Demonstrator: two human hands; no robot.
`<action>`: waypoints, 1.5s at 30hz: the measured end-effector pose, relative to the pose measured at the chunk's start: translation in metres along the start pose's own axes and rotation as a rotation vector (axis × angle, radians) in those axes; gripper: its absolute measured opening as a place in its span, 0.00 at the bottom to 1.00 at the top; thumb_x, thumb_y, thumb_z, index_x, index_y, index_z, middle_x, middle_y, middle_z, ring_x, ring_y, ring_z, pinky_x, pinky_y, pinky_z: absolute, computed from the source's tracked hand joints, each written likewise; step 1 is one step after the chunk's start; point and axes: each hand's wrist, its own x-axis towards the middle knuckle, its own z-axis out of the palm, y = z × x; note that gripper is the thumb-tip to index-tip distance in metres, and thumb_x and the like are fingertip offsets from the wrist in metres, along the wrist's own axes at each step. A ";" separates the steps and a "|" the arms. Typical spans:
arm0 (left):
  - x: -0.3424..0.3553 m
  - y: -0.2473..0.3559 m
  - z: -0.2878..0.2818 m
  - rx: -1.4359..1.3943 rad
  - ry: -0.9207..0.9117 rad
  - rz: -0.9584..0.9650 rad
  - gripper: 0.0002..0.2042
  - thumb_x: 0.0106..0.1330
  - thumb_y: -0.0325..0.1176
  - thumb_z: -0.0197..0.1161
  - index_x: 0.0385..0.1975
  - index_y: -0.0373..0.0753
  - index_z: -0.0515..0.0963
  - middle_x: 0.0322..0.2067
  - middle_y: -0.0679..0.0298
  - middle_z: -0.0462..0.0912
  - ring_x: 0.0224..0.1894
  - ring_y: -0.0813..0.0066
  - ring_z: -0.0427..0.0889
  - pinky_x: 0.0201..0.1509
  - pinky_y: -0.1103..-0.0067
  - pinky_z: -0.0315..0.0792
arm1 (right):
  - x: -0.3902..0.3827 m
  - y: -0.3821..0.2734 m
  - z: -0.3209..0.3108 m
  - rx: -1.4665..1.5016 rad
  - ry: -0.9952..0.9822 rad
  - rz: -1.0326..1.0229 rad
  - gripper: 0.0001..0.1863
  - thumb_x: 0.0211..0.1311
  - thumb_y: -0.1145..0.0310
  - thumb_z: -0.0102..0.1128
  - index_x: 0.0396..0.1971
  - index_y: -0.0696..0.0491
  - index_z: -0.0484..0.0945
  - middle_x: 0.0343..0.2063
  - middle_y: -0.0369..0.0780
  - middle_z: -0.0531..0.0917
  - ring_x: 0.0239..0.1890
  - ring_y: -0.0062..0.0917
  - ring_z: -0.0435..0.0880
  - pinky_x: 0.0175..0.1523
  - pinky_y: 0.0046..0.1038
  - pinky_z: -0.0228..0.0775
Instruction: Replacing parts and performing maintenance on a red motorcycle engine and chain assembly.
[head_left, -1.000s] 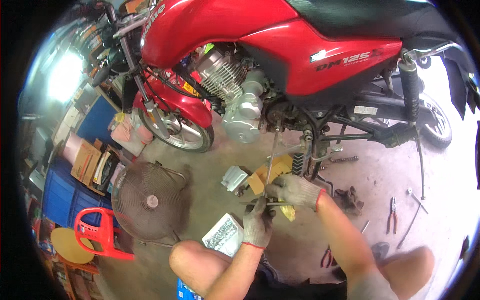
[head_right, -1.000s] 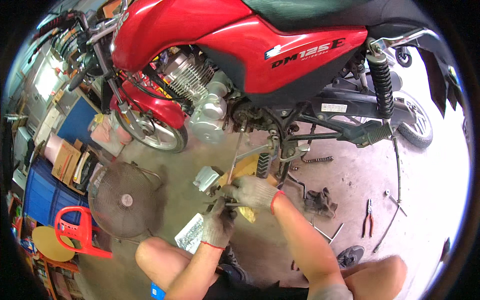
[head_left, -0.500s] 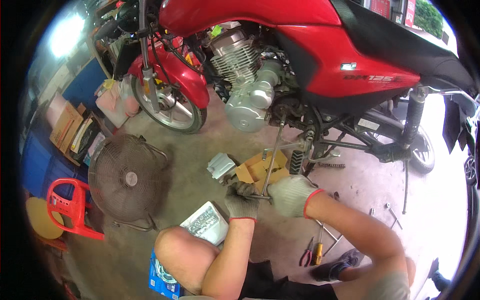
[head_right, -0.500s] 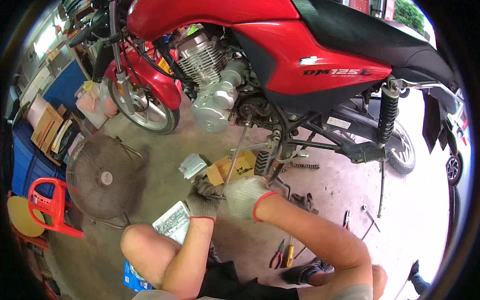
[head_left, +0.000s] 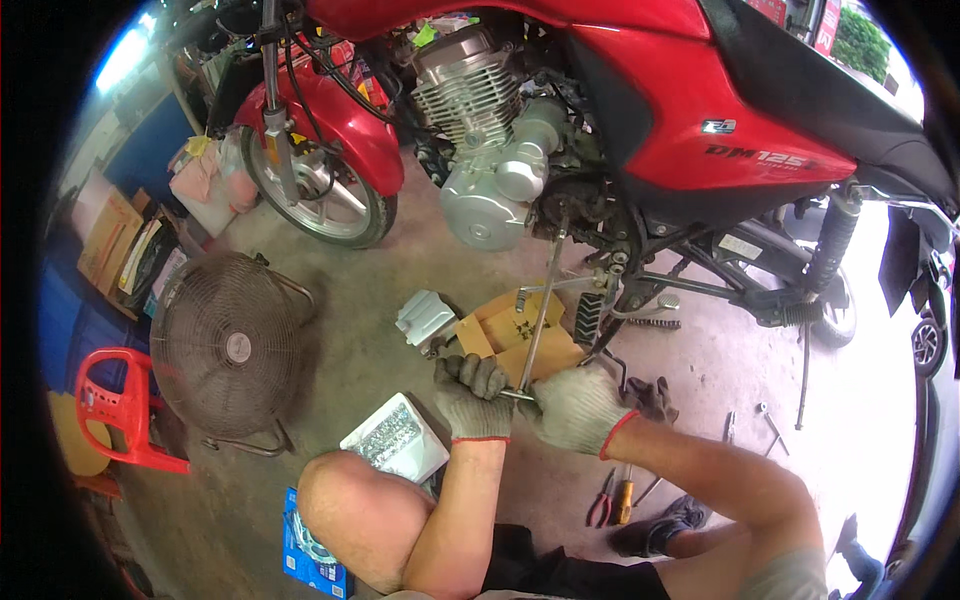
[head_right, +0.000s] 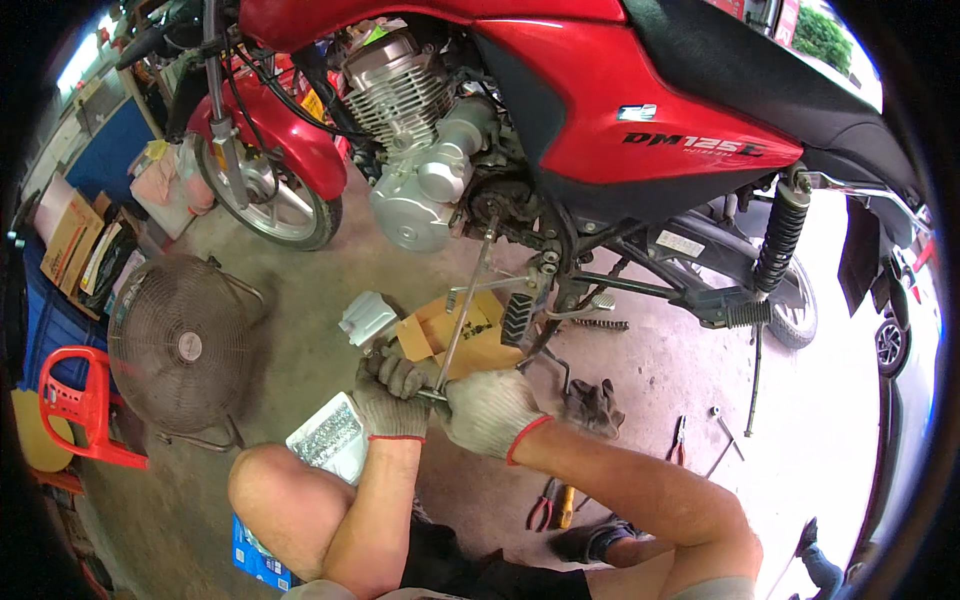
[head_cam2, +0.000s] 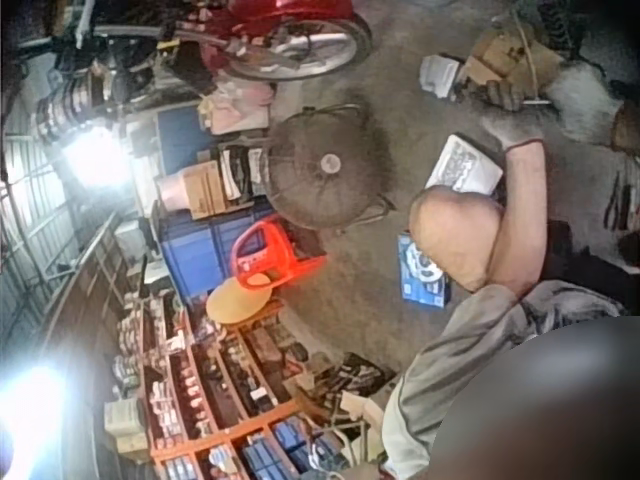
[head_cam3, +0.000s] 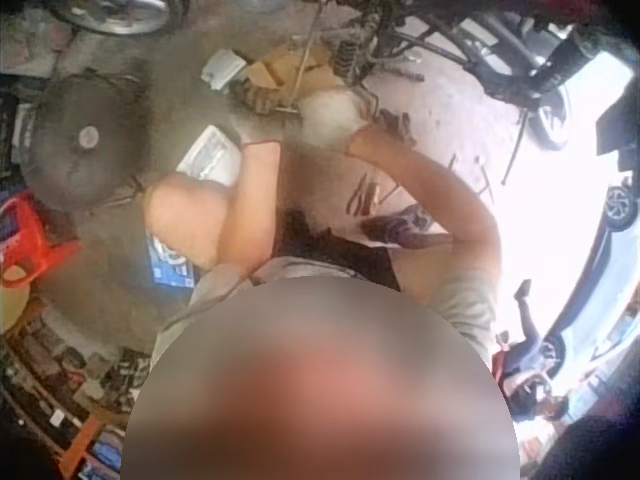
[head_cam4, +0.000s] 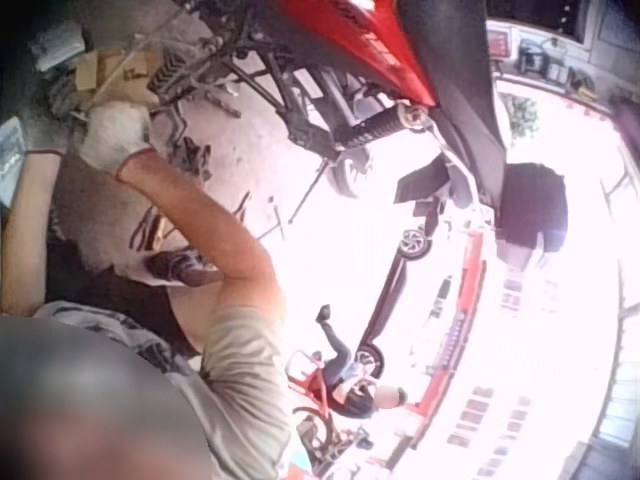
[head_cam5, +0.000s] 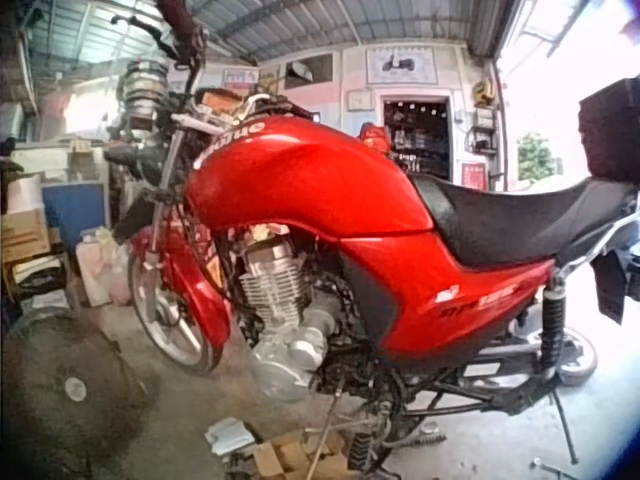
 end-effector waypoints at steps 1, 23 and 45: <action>-0.002 -0.001 0.004 0.021 -0.030 0.007 0.20 0.74 0.43 0.43 0.15 0.51 0.59 0.12 0.75 0.49 0.12 0.82 0.47 0.14 0.83 0.46 | 0.000 0.002 0.004 0.025 0.026 0.009 0.17 0.57 0.57 0.52 0.24 0.55 0.83 0.25 0.49 0.84 0.30 0.44 0.85 0.35 0.43 0.77; -0.003 -0.001 0.010 0.009 0.055 0.025 0.22 0.75 0.45 0.38 0.15 0.50 0.57 0.11 0.74 0.47 0.11 0.81 0.44 0.14 0.81 0.43 | 0.040 0.013 0.020 0.425 -0.197 -0.065 0.24 0.67 0.53 0.42 0.32 0.58 0.81 0.30 0.54 0.82 0.35 0.48 0.83 0.40 0.44 0.75; -0.007 -0.003 0.024 0.158 0.032 0.078 0.22 0.77 0.46 0.38 0.16 0.49 0.59 0.12 0.74 0.50 0.11 0.80 0.45 0.15 0.80 0.44 | 0.029 0.008 0.015 0.561 -0.104 0.230 0.27 0.67 0.49 0.42 0.30 0.58 0.81 0.25 0.55 0.81 0.31 0.49 0.83 0.37 0.47 0.76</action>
